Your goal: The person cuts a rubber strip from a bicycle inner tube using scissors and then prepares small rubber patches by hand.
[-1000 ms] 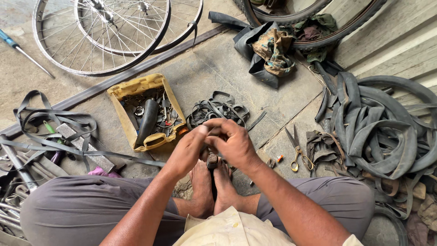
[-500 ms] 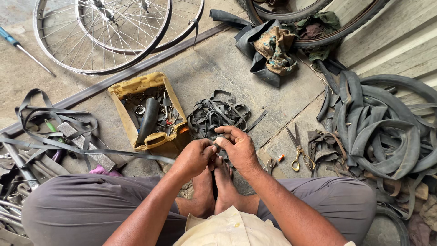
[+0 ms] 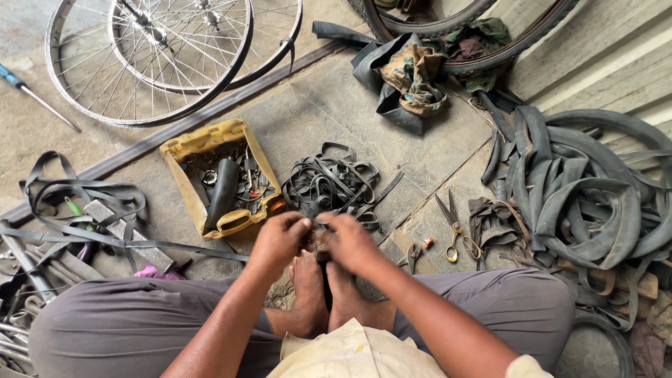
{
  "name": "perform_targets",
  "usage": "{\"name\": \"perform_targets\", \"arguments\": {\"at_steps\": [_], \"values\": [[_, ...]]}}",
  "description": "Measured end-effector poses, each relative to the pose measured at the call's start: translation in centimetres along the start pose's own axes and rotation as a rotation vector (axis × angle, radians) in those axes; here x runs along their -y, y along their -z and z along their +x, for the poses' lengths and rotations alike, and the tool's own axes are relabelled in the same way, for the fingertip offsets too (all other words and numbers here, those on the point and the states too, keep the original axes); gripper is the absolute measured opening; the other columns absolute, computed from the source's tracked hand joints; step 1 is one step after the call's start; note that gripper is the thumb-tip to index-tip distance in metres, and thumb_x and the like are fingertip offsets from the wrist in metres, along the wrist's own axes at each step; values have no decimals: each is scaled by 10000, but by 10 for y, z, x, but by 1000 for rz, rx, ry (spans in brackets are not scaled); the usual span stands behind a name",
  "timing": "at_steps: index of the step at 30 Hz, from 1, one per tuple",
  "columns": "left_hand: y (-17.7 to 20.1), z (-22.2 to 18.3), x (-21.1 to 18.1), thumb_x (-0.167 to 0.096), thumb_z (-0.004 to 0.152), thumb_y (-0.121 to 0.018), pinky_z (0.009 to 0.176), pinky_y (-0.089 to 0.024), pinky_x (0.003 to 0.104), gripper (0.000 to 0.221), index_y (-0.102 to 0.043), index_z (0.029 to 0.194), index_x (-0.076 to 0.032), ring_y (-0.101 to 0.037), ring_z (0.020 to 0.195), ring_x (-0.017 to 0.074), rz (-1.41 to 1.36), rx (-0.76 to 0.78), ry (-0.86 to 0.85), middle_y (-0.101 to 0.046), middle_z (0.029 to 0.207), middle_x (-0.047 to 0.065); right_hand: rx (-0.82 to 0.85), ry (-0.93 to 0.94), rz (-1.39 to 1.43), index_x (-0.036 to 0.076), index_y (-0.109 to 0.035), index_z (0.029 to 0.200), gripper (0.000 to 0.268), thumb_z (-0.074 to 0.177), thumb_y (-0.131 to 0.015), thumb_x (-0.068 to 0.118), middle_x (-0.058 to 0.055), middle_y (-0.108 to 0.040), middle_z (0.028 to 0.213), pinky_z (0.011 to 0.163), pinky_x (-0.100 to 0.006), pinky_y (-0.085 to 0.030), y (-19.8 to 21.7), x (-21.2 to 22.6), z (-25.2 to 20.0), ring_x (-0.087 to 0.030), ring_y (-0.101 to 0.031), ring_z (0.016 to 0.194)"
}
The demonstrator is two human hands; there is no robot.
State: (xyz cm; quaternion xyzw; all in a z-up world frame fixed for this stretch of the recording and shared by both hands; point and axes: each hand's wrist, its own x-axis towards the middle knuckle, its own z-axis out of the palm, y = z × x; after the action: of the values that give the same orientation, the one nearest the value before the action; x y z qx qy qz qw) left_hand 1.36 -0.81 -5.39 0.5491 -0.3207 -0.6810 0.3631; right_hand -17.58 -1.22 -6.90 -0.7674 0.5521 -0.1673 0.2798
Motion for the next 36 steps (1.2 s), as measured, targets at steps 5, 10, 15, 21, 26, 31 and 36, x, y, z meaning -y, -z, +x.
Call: {"name": "perform_targets", "arguments": {"at_steps": [5, 10, 15, 21, 26, 31, 36], "values": [[16, 2, -10, -152, 1010, -587, 569, -533, 266, 196, -694, 1028, 11, -646, 653, 110, -3, -184, 21, -692, 796, 69, 121, -29, -24, 115, -635, 1191, 444, 800, -795, 251, -186, -683, 1080, 883, -445, -561, -34, -24, -16, -357, -681, 1006], [28, -7, -20, -153, 1024, -572, 535, -473, 282, 179, -686, 1054, -18, -586, 601, 140, 151, -335, -36, -693, 762, 84, -113, -423, 150, 76, -608, 1136, 377, 814, -769, 189, -136, -713, 1015, 784, -393, -612, 5, -57, -11, -263, -737, 910], [15, -3, -14, -108, 1014, -543, 544, -522, 286, 123, -605, 1019, -1, -614, 584, 151, -43, -236, -61, -676, 756, 83, -418, -465, 1076, 19, -440, 1190, 396, 865, -667, 20, -247, -641, 1055, 768, -428, -594, 81, -77, -49, -325, -709, 858], [-14, -14, 0, -90, 1004, -536, 547, -512, 281, 117, -588, 1002, 15, -625, 597, 138, 21, 3, -57, -710, 774, 109, -446, -247, 1522, 45, -416, 1132, 294, 906, -596, -10, -335, -654, 1142, 941, -453, -537, 133, -25, -124, -360, -692, 1016], [-33, -37, -1, -81, 1005, -538, 506, -439, 276, 183, -612, 1140, 18, -553, 551, 136, 55, 65, -21, -700, 777, 122, -310, -216, 1642, 52, -467, 1361, 618, 769, -642, 41, -171, -617, 1141, 945, -445, -540, 140, 22, -144, -312, -663, 1063], [-44, -70, -12, -23, 954, -516, 476, -436, 259, 527, -493, 1458, -175, -492, 534, 120, 53, -8, -45, -701, 755, 90, -2, -125, 1749, -30, -450, 1395, 693, 752, -660, 122, -182, -622, 1097, 885, -427, -554, 138, 37, -145, -313, -662, 966], [-67, -88, -4, -3, 954, -522, 489, -418, 234, 483, -567, 1413, -146, -500, 564, 90, -107, -1, -92, -661, 756, 62, -107, -338, 1512, -19, -467, 1338, 644, 712, -586, 78, -191, -693, 1093, 731, -394, -547, 116, 27, -129, -259, -645, 823]]}}
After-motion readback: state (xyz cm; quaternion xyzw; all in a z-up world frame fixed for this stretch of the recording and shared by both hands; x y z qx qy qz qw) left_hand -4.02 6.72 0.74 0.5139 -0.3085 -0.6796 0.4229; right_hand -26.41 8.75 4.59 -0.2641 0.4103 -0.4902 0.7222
